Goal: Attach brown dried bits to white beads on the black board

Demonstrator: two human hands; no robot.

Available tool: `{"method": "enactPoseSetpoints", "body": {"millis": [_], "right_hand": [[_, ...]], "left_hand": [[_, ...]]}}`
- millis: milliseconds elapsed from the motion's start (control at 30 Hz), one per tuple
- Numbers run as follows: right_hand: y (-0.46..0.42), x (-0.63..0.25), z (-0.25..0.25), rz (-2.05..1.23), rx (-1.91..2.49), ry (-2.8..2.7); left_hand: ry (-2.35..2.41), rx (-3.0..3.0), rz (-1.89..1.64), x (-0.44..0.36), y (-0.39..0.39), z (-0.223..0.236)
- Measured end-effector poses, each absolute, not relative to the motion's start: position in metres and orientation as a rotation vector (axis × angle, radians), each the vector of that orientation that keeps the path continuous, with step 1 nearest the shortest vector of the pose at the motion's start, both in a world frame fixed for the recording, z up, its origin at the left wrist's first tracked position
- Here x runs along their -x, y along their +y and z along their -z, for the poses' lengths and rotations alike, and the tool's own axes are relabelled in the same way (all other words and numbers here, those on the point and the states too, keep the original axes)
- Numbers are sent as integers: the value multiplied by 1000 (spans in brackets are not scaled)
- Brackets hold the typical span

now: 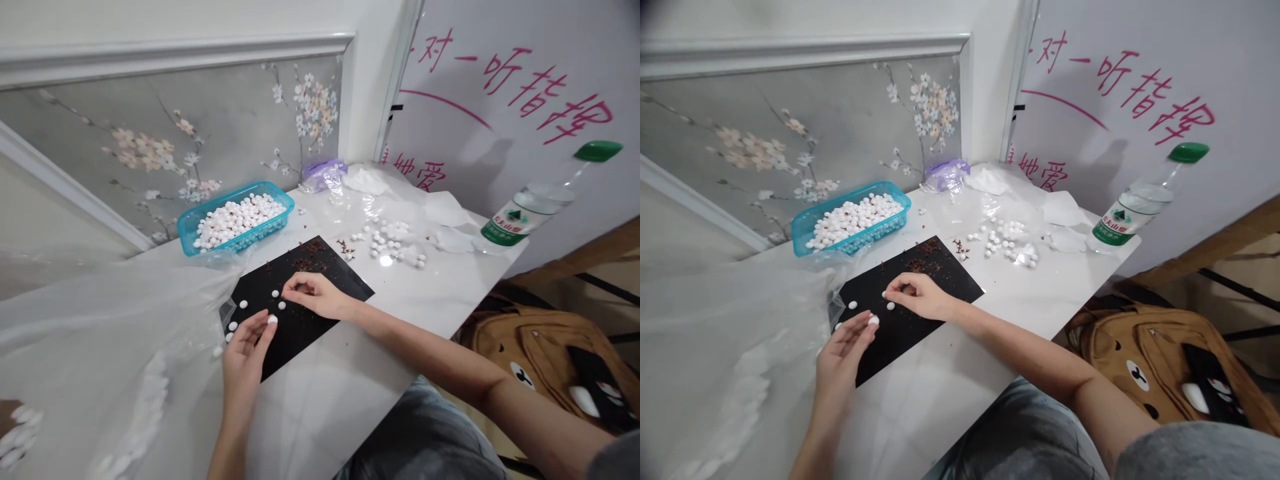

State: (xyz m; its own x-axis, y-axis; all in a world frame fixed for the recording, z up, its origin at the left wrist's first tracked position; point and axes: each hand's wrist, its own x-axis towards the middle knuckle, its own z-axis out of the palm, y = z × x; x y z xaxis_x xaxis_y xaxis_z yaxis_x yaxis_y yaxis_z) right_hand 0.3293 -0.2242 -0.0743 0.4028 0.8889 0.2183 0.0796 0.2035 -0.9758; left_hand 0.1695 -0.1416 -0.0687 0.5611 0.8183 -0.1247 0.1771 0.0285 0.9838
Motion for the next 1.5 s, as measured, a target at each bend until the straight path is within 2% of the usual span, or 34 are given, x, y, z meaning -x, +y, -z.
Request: {"method": "enactPoseSetpoints", "body": {"millis": [233, 500, 867, 1100, 1500], "right_hand": [[-227, -310, 64, -722, 1152, -1141], [-226, -312, 68, -591, 1184, -1233], [-227, -313, 68, -731, 1127, -1142], [-229, -312, 73, -1025, 1064, -1021], [-224, -302, 75, -1114, 923, -809]], "left_hand": [[878, -1160, -625, -173, -144, 69], [925, -1148, -696, -173, -146, 76], [894, -1471, -720, -169, -147, 70], [803, -1651, -781, -167, -146, 68], [819, -1471, -749, -165, -143, 84]]}}
